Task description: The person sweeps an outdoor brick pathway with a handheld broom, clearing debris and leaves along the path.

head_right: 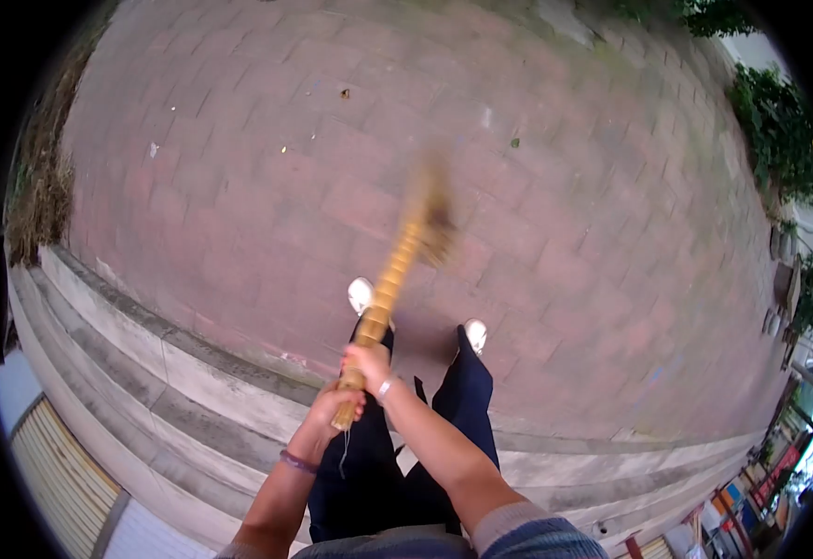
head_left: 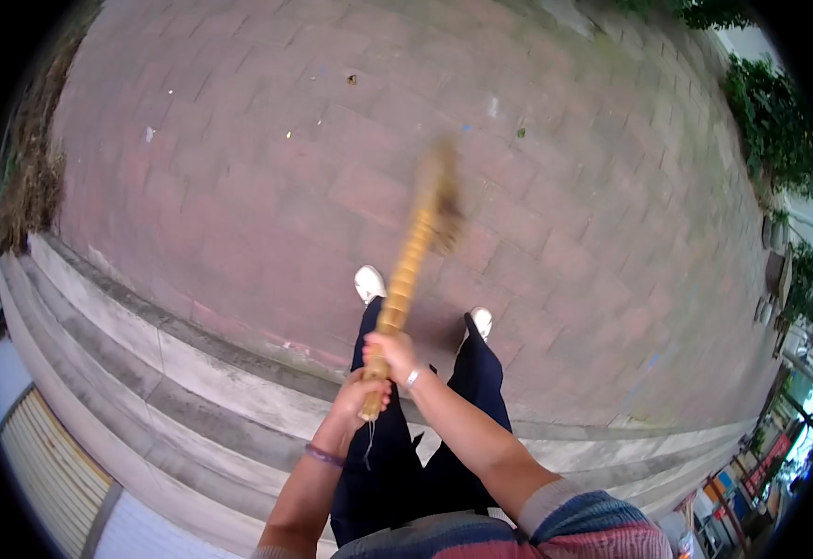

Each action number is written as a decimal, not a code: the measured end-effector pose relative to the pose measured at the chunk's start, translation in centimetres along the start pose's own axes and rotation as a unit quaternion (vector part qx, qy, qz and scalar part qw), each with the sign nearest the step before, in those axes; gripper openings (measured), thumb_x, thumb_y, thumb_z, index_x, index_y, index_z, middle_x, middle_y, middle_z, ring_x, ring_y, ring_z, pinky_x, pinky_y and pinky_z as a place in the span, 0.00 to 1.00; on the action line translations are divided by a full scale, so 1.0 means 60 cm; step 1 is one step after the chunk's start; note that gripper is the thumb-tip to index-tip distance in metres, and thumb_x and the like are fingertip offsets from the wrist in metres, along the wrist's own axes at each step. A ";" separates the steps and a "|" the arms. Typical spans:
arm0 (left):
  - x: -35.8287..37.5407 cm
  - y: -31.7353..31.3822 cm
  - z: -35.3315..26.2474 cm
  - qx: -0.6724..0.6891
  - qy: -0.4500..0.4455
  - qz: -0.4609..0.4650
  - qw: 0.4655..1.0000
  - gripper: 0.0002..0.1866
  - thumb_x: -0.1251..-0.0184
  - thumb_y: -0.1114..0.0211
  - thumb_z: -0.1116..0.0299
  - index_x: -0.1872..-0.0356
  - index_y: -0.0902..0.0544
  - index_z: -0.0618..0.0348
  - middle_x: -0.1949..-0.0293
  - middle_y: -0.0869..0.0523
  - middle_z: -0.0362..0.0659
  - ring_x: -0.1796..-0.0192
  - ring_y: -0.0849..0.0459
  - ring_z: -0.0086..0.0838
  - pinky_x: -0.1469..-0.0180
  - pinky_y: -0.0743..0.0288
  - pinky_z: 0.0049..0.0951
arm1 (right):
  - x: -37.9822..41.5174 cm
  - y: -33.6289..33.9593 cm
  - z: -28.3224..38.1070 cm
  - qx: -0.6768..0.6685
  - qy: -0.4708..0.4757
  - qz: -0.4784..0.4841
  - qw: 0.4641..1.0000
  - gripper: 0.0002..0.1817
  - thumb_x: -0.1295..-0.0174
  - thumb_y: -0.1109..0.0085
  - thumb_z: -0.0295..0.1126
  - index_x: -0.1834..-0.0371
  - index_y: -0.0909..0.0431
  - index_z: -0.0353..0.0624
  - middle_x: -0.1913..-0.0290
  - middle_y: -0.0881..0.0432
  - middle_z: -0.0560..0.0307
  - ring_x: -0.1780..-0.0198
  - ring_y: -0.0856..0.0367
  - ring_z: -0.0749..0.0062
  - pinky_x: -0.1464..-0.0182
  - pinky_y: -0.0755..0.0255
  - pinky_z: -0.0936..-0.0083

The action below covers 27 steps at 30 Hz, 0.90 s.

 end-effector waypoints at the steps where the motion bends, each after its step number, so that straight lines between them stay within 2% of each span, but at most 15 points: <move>1: 0.011 0.015 -0.022 0.019 -0.026 -0.035 0.999 0.10 0.48 0.40 0.74 0.64 0.27 0.63 0.76 0.22 0.42 0.77 0.21 0.25 0.77 0.26 0.22 | -0.006 -0.065 0.000 0.053 -0.016 0.045 0.997 0.08 0.51 0.40 0.25 0.73 0.29 0.37 0.79 0.27 0.55 0.80 0.26 0.71 0.77 0.27 0.76; 3: 0.020 0.016 -0.068 0.050 -0.082 -0.093 0.991 0.10 0.46 0.44 0.78 0.61 0.29 0.63 0.75 0.22 0.42 0.78 0.22 0.26 0.77 0.25 0.23 | -0.008 -0.145 0.031 0.133 -0.014 0.125 0.983 0.08 0.52 0.39 0.25 0.73 0.29 0.36 0.79 0.26 0.56 0.81 0.25 0.73 0.80 0.29 0.76; 6: 0.002 -0.039 -0.136 0.062 -0.186 -0.057 0.979 0.11 0.47 0.47 0.82 0.61 0.30 0.64 0.73 0.23 0.43 0.77 0.21 0.27 0.75 0.24 0.25 | 0.008 -0.184 0.112 0.191 0.048 0.153 0.968 0.09 0.51 0.39 0.25 0.70 0.29 0.36 0.78 0.25 0.57 0.79 0.25 0.74 0.79 0.28 0.78; 7: -0.004 -0.051 -0.135 0.034 -0.167 -0.031 0.985 0.12 0.48 0.46 0.83 0.61 0.30 0.64 0.73 0.23 0.43 0.77 0.21 0.27 0.75 0.24 0.25 | 0.013 -0.183 0.126 0.203 0.066 0.150 0.965 0.09 0.50 0.39 0.25 0.69 0.29 0.36 0.77 0.25 0.57 0.79 0.24 0.75 0.79 0.28 0.78; 10: -0.014 -0.113 -0.138 -0.072 -0.105 0.051 0.991 0.13 0.50 0.46 0.83 0.61 0.30 0.64 0.74 0.23 0.43 0.77 0.22 0.27 0.76 0.24 0.25 | 0.048 -0.103 0.190 0.059 0.136 0.075 0.986 0.11 0.49 0.38 0.26 0.66 0.29 0.37 0.75 0.24 0.58 0.78 0.24 0.76 0.78 0.27 0.79; 12: -0.042 -0.169 -0.122 -0.132 -0.008 0.139 0.981 0.12 0.50 0.45 0.81 0.62 0.29 0.63 0.74 0.23 0.42 0.78 0.22 0.26 0.77 0.25 0.25 | 0.071 -0.011 0.228 -0.038 0.204 -0.034 0.978 0.11 0.47 0.38 0.26 0.64 0.29 0.38 0.74 0.24 0.58 0.77 0.24 0.77 0.77 0.26 0.80; 14: -0.086 -0.230 -0.100 -0.189 0.060 0.197 0.960 0.08 0.50 0.45 0.78 0.66 0.27 0.62 0.79 0.24 0.41 0.81 0.22 0.25 0.79 0.26 0.25 | 0.084 0.076 0.261 -0.130 0.236 -0.092 0.959 0.08 0.45 0.42 0.28 0.64 0.29 0.39 0.74 0.24 0.58 0.78 0.25 0.76 0.76 0.26 0.79; 18: -0.211 -0.391 -0.085 -0.334 0.127 0.228 0.906 0.04 0.52 0.39 0.76 0.76 0.24 0.66 0.82 0.22 0.45 0.82 0.21 0.28 0.80 0.26 0.26 | 0.041 0.279 0.341 -0.214 0.192 -0.205 0.936 0.06 0.44 0.45 0.30 0.69 0.30 0.40 0.80 0.27 0.60 0.81 0.27 0.73 0.78 0.29 0.76; 20: -0.273 -0.450 -0.093 -0.292 0.158 0.206 0.920 0.04 0.54 0.40 0.78 0.77 0.25 0.67 0.85 0.23 0.45 0.85 0.22 0.29 0.83 0.27 0.27 | 0.001 0.307 0.397 -0.190 0.171 -0.183 0.949 0.05 0.45 0.45 0.30 0.73 0.29 0.41 0.80 0.26 0.59 0.80 0.27 0.71 0.78 0.30 0.75; 21: -0.290 -0.453 -0.106 -0.260 0.143 0.177 0.938 0.04 0.53 0.40 0.77 0.76 0.25 0.67 0.83 0.22 0.45 0.83 0.22 0.29 0.81 0.26 0.26 | -0.015 0.324 0.419 -0.183 0.156 -0.174 0.955 0.06 0.45 0.45 0.30 0.75 0.29 0.42 0.79 0.26 0.58 0.80 0.26 0.71 0.77 0.30 0.74; 23: -0.286 -0.407 -0.136 -0.138 0.115 0.102 0.978 0.04 0.51 0.41 0.76 0.73 0.25 0.65 0.80 0.21 0.45 0.80 0.21 0.28 0.79 0.26 0.25 | -0.046 0.272 0.455 -0.004 0.164 -0.191 0.968 0.07 0.47 0.44 0.31 0.76 0.27 0.39 0.78 0.24 0.58 0.79 0.24 0.71 0.76 0.30 0.74; 24: -0.268 -0.366 -0.155 -0.054 0.084 0.061 0.993 0.04 0.49 0.41 0.76 0.71 0.25 0.64 0.78 0.21 0.44 0.78 0.21 0.27 0.77 0.25 0.24 | -0.031 0.207 0.461 0.049 0.195 -0.146 0.969 0.07 0.48 0.43 0.30 0.74 0.26 0.36 0.79 0.24 0.57 0.79 0.24 0.71 0.76 0.29 0.75; 25: -0.254 -0.334 -0.161 -0.056 0.051 0.044 0.996 0.05 0.48 0.43 0.76 0.69 0.26 0.64 0.76 0.21 0.44 0.77 0.21 0.26 0.76 0.25 0.24 | -0.061 0.168 0.439 0.048 0.180 -0.104 0.977 0.07 0.49 0.43 0.28 0.73 0.26 0.35 0.79 0.23 0.55 0.79 0.24 0.72 0.77 0.29 0.75; 26: -0.240 -0.321 -0.158 -0.056 0.023 0.025 0.998 0.06 0.46 0.45 0.77 0.66 0.26 0.63 0.75 0.22 0.43 0.76 0.21 0.25 0.75 0.26 0.23 | -0.060 0.133 0.440 0.131 0.131 -0.085 0.979 0.06 0.49 0.43 0.27 0.73 0.26 0.35 0.79 0.24 0.55 0.79 0.24 0.73 0.79 0.29 0.76; 27: -0.226 -0.334 -0.158 -0.049 -0.004 0.000 0.999 0.07 0.46 0.46 0.78 0.64 0.27 0.63 0.75 0.22 0.43 0.77 0.22 0.25 0.75 0.26 0.23 | -0.037 0.095 0.459 0.164 0.127 -0.018 0.978 0.06 0.51 0.42 0.27 0.75 0.27 0.35 0.80 0.24 0.55 0.80 0.24 0.72 0.79 0.30 0.76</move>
Point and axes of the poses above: each hand's wrist, its own x-axis away from the middle knuckle, its own y-axis out of the back of the hand, z = x × y, the point moved 10 cm from there along -x, towards the middle knuckle
